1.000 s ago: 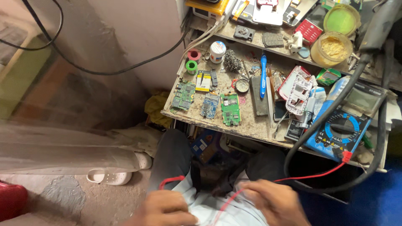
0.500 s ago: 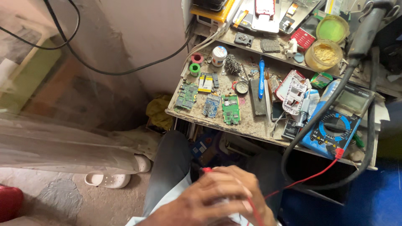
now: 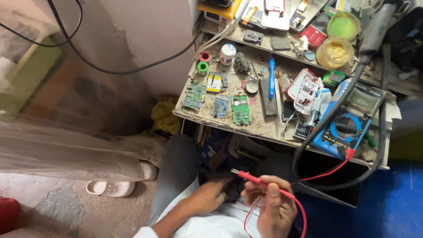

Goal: The person uses a soldering iron and tweezers to work on a small green circuit board, then uses a multimeter to test electrical continuity on the board and other components on the workbench.

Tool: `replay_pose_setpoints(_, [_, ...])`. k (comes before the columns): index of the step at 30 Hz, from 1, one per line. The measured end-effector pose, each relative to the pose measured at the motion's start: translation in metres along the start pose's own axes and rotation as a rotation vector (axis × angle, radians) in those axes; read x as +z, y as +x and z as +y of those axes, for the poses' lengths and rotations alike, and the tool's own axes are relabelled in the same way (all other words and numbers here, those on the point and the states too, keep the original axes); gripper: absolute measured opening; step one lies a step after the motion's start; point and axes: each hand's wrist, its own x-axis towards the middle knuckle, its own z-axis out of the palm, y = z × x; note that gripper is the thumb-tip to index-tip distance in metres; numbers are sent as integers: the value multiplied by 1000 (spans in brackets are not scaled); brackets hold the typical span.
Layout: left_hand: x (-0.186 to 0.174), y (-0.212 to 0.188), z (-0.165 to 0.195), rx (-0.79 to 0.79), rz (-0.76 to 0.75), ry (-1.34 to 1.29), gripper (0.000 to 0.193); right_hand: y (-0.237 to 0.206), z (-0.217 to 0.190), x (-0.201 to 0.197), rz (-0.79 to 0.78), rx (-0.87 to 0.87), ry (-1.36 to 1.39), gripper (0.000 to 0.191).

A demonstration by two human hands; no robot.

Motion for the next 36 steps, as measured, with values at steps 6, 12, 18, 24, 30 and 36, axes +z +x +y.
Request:
replay_pose_setpoints(6, [59,47,-9,75,-155,139,72,-11,-14,-32,88,-100,-240,31])
replay_pose_setpoints(12, [82,84,-2,-67,-490,257,51,-13,-27,-86,206,-413,-396,42])
replay_pose_setpoints(18, [75,75,7,34,-117,116,71,4,-31,-121,461,0,-395,28])
replay_pose_setpoints(24, [68,63,17,-60,-188,165,51,18,13,-130,400,300,-500,42])
replay_pose_setpoints(30, [70,71,30,173,63,100,63,23,21,-125,465,172,-400,25])
replay_pose_setpoints(36, [77,98,48,447,49,144,49,22,5,-125,400,221,-229,12])
